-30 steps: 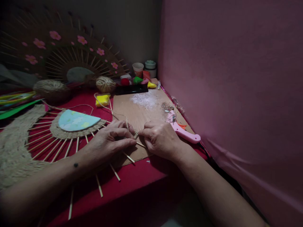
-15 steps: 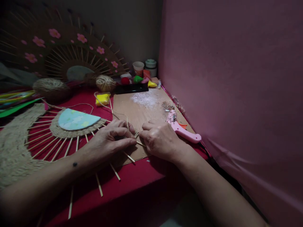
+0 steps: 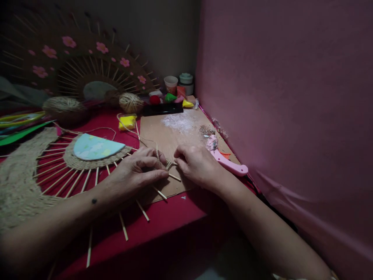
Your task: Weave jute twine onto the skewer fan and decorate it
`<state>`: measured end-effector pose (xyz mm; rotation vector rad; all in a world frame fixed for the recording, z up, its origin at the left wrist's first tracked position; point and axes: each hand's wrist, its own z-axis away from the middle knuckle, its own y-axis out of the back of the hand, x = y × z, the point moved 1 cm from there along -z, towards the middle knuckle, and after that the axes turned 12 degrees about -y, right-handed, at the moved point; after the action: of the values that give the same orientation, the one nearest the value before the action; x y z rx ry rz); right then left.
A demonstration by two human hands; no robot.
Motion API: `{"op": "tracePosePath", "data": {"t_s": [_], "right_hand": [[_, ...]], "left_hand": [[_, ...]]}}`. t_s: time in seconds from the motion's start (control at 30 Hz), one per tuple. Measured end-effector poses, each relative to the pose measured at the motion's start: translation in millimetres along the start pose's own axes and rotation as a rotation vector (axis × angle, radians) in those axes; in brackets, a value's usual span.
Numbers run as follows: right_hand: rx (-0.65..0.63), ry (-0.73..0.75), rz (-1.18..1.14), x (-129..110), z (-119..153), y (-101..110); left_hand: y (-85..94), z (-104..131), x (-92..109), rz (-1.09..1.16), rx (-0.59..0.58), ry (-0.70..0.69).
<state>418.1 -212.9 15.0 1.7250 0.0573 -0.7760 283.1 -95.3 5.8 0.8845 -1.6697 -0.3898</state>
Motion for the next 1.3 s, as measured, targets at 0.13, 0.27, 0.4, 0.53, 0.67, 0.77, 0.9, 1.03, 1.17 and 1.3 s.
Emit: {"op": "tracePosePath", "data": {"t_s": [0.13, 0.27, 0.4, 0.53, 0.67, 0.77, 0.9, 1.03, 1.17, 1.3], "right_hand": [[-0.162, -0.108, 0.066, -5, -12, 3], [-0.232, -0.193, 0.041, -9, -20, 4], [-0.291, -0.244, 0.082, -13, -27, 5], [-0.294, -0.274, 0.142, -15, -31, 4], [-0.304, -0.276, 0.17, -15, -33, 3], [-0.295, -0.265, 0.184, -16, -33, 4], [-0.289, -0.264, 0.187, -17, -32, 3], [-0.29, -0.25, 0.163, -17, -31, 1], [-0.317, -0.198, 0.11, -11, -30, 7], [-0.417, -0.26, -0.192, -3, -26, 12]], "left_hand": [[0.5, -1, -1, 0.014, -0.001, 0.003], [1.0, -1, 0, 0.009, -0.005, -0.006], [0.5, -1, -1, -0.01, -0.005, -0.024], [-0.6, -1, -3, -0.002, 0.004, -0.055], [-0.7, -2, -3, -0.012, -0.002, -0.075], [0.2, -2, -2, -0.017, -0.018, -0.097], [1.0, -1, -3, 0.042, -0.022, -0.098], [1.2, -1, -4, 0.063, -0.017, -0.078], [2.2, 0, -2, 0.052, -0.036, -0.08], [3.4, -1, 0, 0.038, -0.052, -0.091]]}}
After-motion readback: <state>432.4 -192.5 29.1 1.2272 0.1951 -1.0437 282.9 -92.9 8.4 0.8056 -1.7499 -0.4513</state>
